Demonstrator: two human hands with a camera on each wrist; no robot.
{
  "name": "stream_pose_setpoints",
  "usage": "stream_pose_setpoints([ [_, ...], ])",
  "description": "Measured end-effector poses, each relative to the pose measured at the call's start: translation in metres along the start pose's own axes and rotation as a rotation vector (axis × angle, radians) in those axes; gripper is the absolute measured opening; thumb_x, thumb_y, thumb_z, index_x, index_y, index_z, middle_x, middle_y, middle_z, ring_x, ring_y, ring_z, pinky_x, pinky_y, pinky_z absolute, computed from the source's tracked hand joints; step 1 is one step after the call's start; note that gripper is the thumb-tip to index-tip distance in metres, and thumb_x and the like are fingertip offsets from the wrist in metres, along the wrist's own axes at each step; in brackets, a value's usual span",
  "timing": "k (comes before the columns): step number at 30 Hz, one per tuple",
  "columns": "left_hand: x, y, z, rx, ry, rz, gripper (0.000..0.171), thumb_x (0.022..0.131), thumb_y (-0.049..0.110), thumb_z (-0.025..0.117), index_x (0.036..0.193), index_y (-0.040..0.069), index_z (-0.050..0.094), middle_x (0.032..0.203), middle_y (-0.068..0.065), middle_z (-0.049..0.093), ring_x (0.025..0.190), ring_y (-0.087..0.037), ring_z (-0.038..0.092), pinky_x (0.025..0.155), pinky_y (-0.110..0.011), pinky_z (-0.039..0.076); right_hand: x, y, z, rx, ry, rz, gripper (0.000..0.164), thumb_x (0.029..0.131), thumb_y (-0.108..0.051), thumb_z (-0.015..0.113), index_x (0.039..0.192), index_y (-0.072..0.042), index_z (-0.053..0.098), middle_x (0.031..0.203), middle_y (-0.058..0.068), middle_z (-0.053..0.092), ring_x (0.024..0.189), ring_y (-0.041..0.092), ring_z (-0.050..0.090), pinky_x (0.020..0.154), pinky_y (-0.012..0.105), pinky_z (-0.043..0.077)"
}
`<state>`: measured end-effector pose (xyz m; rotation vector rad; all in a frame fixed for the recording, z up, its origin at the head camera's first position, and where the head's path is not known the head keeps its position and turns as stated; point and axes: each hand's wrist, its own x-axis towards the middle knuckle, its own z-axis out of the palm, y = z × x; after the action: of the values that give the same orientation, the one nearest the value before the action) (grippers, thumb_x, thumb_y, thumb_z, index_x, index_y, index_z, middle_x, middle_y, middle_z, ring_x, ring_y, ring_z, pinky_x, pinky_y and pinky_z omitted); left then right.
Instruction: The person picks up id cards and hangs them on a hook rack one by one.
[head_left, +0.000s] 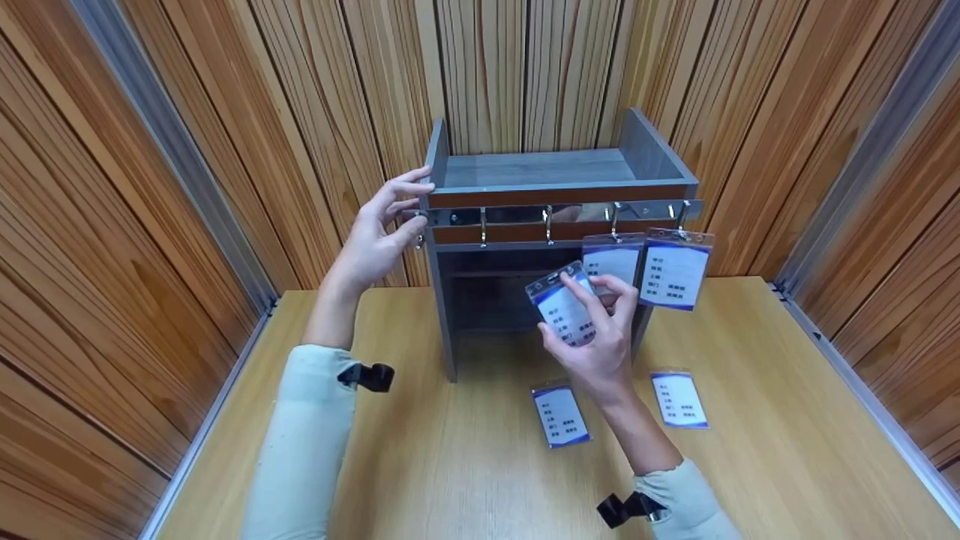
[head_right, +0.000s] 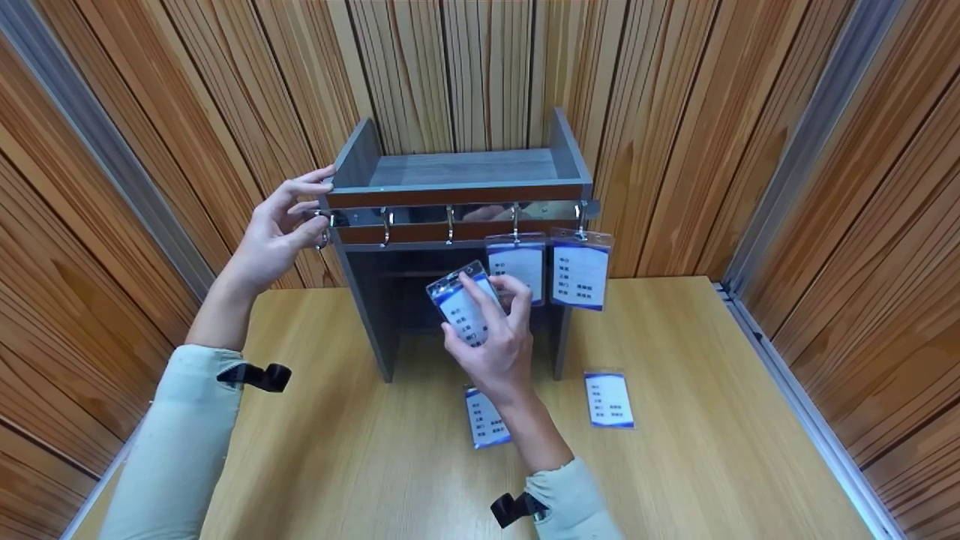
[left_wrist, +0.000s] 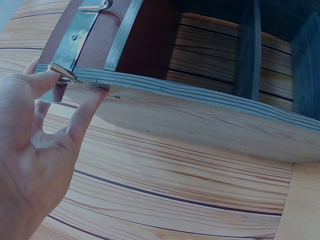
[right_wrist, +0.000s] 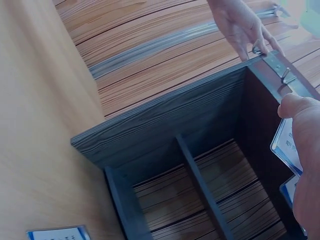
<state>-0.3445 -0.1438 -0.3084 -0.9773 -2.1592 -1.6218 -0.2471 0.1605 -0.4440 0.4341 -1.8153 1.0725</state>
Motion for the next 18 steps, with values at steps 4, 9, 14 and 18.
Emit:
stream_pose_setpoints([
  [4,0.000,0.001,0.001,0.000,-0.004,-0.003,0.038,0.111,-0.006,0.058,0.148,-0.001,0.060,0.180,-0.011,0.046,0.168,-0.031,0.044,0.140,-0.056,0.035,0.008,-0.005,0.000,0.023,0.011,0.003,0.068,0.080,-0.003,0.094,0.144,-0.004,0.073,0.146,0.030,0.045,0.136,0.015,0.043,0.109,0.023,0.039],
  [9,0.000,0.000,0.000,-0.006,0.001,0.004,0.038,0.110,-0.006,0.058,0.147,-0.002,0.061,0.179,-0.012,0.046,0.168,-0.032,0.043,0.140,-0.055,0.036,0.019,-0.012,0.001,0.036,0.021,0.011,0.067,0.081,-0.004,0.094,0.144,-0.004,0.073,0.146,0.031,0.045,0.141,0.013,0.042,0.111,0.025,0.039],
  [14,0.000,0.000,0.000,-0.008,0.003,0.009,0.038,0.110,-0.006,0.058,0.148,-0.002,0.061,0.179,-0.012,0.047,0.169,-0.035,0.042,0.140,-0.056,0.036,0.026,-0.019,0.005,0.049,0.027,0.024,0.066,0.083,-0.008,0.094,0.145,-0.005,0.072,0.147,0.029,0.045,0.140,0.013,0.041,0.111,0.026,0.043],
  [18,0.000,0.001,0.000,-0.007,-0.002,0.005,0.038,0.111,-0.006,0.058,0.148,-0.001,0.061,0.179,-0.011,0.046,0.167,-0.033,0.044,0.140,-0.056,0.035,0.030,-0.022,0.008,0.050,0.030,0.025,0.065,0.084,-0.011,0.094,0.146,-0.006,0.072,0.147,0.028,0.045,0.136,0.020,0.044,0.109,0.027,0.044],
])
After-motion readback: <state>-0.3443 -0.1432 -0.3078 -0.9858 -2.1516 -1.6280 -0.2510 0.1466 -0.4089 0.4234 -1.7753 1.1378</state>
